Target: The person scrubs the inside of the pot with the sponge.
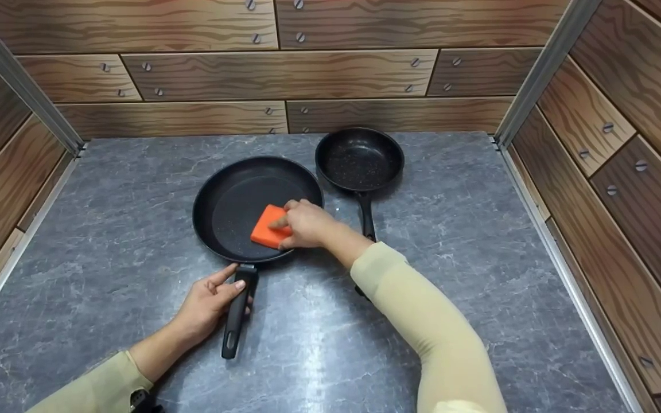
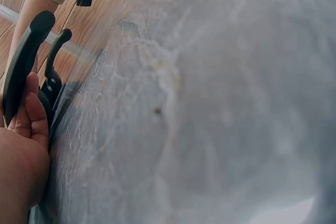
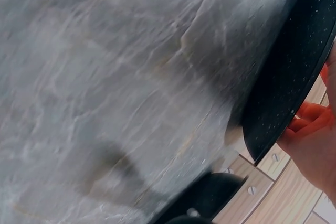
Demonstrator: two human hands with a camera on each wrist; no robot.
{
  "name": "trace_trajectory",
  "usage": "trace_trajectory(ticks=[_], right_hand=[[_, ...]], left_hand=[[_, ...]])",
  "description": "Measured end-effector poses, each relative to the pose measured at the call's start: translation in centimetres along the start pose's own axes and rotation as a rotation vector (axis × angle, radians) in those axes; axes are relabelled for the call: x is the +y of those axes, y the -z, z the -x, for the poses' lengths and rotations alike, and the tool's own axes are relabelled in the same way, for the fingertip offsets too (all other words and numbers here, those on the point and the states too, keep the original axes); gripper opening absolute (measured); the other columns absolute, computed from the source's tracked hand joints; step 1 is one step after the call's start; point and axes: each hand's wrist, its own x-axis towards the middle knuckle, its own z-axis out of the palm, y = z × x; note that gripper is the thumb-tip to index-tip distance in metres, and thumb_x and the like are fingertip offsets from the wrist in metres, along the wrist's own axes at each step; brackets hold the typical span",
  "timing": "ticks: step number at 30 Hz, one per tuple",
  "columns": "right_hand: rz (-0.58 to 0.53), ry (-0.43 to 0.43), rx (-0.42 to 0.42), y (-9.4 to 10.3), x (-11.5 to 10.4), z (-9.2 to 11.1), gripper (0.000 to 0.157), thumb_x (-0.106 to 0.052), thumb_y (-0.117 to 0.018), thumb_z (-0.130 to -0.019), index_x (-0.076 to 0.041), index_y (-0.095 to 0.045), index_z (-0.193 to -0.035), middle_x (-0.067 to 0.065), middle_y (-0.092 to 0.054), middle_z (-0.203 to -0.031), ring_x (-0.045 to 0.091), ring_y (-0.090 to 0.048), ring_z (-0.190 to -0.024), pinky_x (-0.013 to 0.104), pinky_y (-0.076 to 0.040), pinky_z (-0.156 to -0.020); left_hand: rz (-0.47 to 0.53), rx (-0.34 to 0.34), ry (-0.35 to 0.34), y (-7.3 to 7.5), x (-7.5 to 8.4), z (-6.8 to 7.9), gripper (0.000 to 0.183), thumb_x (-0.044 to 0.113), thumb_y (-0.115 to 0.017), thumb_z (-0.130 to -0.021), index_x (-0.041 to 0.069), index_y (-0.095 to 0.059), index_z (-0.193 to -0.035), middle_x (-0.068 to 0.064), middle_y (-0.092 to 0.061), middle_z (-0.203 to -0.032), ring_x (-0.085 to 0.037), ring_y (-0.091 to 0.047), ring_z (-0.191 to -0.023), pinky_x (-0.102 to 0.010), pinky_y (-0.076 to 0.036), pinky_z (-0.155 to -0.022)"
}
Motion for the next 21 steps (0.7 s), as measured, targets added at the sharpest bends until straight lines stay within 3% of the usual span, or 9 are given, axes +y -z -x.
trace_trajectory(ticks=[14,21], right_hand=[[-0.003,0.075,0.031,-1.5,-2.5,-2.1,0.053,-0.045,-0.079,-0.096,-0.028,-0.068,-0.145,0.020,-0.050,-0.156,0.039,-0.053,-0.133,0.050,-0.046,-0.112],[-0.031,0.076,0.046,-2.2,-3.4,-3.4,0.055,-0.039,-0.075,-0.098,-0.028,-0.063,-0.150,0.021,-0.043,-0.162,0.042,-0.046,-0.141,0.059,-0.038,-0.118]], left_hand=[[-0.031,0.002,-0.008,0.0,0.1,0.0,0.078,0.007,-0.069,-0.103,-0.015,-0.022,-0.161,-0.019,-0.078,-0.091,-0.019,-0.077,-0.070,-0.028,-0.063,-0.071],[-0.024,0.000,0.002,0.0,0.1,0.1,0.077,0.007,-0.067,-0.103,-0.015,-0.022,-0.161,-0.022,-0.078,-0.095,-0.017,-0.077,-0.073,-0.027,-0.062,-0.071]])
